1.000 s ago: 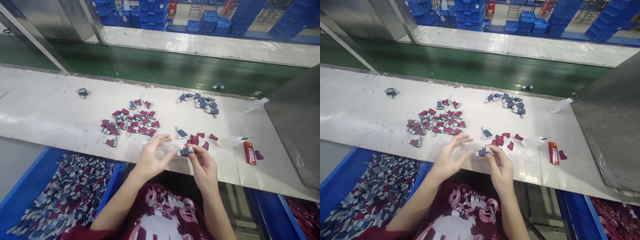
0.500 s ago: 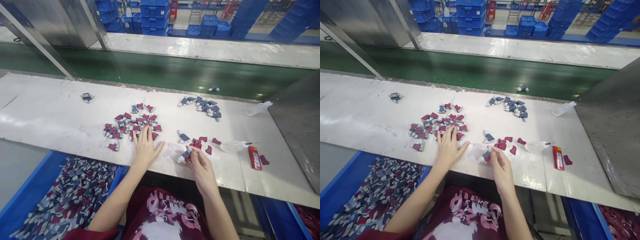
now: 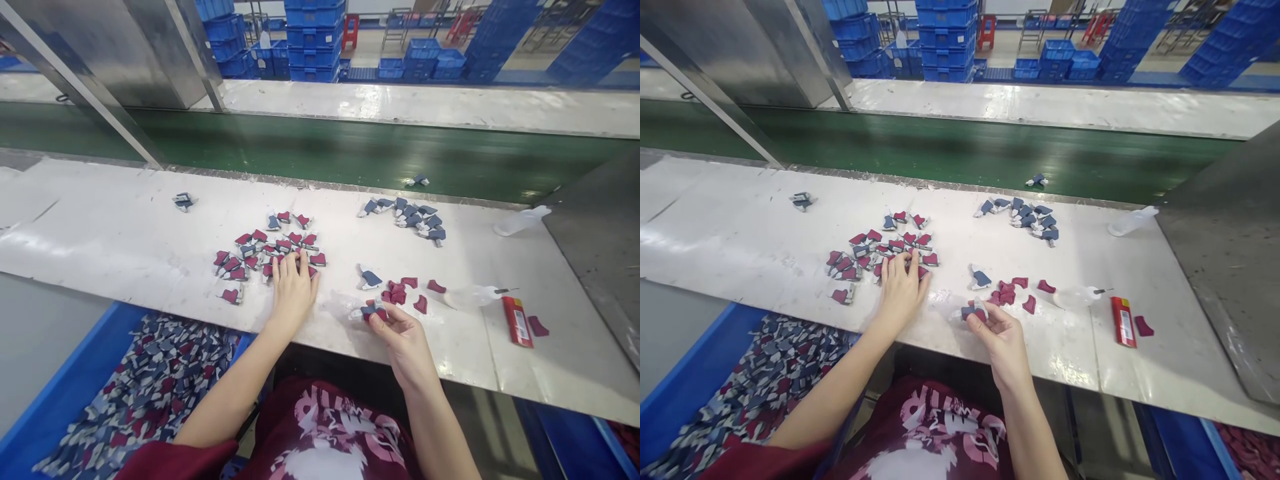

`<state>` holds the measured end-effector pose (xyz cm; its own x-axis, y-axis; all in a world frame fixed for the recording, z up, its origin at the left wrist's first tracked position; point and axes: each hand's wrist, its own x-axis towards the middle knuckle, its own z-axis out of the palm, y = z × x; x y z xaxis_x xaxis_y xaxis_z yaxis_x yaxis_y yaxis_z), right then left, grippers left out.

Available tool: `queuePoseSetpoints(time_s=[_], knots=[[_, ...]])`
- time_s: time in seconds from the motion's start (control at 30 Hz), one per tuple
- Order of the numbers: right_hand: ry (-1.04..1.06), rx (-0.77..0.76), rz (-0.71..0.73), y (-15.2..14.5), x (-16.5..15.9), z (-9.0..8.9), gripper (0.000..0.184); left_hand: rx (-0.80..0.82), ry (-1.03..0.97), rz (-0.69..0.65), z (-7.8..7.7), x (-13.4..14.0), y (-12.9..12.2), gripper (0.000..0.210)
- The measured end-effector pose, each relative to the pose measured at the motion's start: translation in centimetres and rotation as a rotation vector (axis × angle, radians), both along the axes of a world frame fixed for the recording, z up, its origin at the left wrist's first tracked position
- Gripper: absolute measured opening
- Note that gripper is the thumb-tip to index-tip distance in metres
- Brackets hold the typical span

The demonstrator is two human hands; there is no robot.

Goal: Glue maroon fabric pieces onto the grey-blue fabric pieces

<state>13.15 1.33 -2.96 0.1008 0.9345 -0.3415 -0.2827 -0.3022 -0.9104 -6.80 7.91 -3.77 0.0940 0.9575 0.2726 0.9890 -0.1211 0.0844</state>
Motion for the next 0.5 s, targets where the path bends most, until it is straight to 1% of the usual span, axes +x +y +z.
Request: queuePoseSetpoints(time_s=[0.1,0.2,0.3,0.43,0.5], knots=[[-0.017,0.033,-0.056,0.1,0.2,0.2,0.035,0.013,0.019,-0.026,0.3,-0.9,0.2,0.049],[-0.050,0.042,-0.070,0.4,0.2,0.6,0.038,0.022,0.045,-0.050,0.4,-2.5,0.4,0.049],[-0.088,0.051,-0.069,0.6,0.2,0.7,0.041,0.015,0.055,-0.028,0.2,-5.0,1.2,0.051],[-0.087,0.049,-0.087,0.6,0.1,0.3,0.047,0.019,0.055,-0.012,0.0,-8.9,2.7,0.054],[-0.082,0.041,-0.105,0.5,0.0,0.1,0.050,0.041,0.072,0.013,0.0,-10.0,3.3,0.055]])
